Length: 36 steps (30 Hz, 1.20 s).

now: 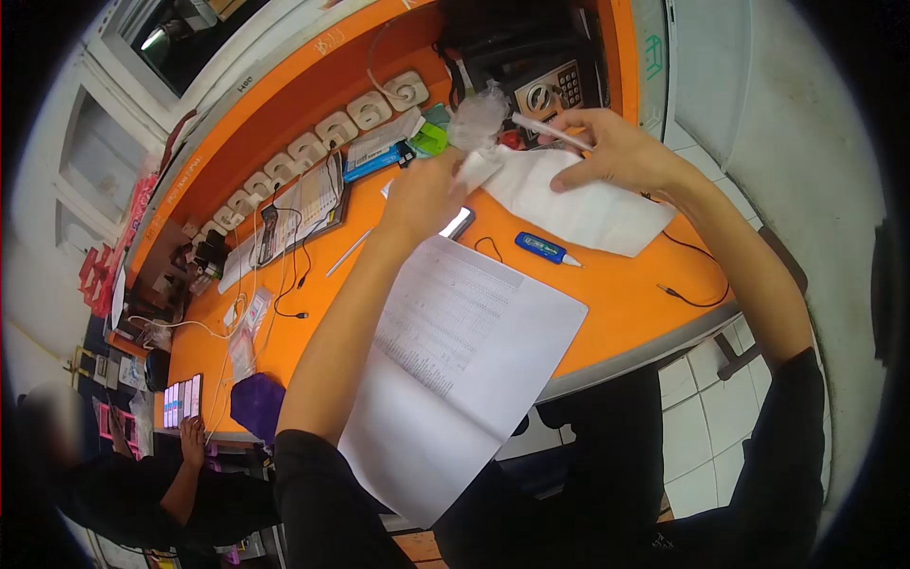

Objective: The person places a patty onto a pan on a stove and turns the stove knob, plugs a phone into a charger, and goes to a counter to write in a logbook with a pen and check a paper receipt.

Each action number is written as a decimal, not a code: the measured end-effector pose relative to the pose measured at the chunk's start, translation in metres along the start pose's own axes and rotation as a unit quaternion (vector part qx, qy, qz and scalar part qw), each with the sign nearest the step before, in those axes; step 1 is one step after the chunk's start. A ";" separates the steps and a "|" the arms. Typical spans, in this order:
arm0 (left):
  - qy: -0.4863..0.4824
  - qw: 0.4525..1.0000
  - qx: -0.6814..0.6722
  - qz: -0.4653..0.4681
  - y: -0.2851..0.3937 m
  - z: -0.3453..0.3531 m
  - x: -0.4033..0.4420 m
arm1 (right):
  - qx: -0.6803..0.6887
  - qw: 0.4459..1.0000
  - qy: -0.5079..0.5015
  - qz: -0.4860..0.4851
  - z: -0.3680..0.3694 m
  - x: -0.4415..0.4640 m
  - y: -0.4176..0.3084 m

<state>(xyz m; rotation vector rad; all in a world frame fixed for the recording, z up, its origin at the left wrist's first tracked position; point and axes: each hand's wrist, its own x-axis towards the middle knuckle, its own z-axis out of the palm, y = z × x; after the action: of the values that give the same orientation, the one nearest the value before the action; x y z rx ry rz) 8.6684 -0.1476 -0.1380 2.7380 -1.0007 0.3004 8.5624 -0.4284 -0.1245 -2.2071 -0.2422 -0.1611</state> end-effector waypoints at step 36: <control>0.163 0.817 -0.539 0.128 0.095 -0.172 -0.206 | 0.372 0.909 -0.133 -0.132 0.006 -0.116 -0.207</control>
<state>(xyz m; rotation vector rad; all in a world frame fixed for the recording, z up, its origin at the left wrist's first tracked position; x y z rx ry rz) 8.4320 -0.0475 -0.0154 1.4704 -0.9941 0.1492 8.4022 -0.3154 0.0084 -1.4191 -0.6402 0.0823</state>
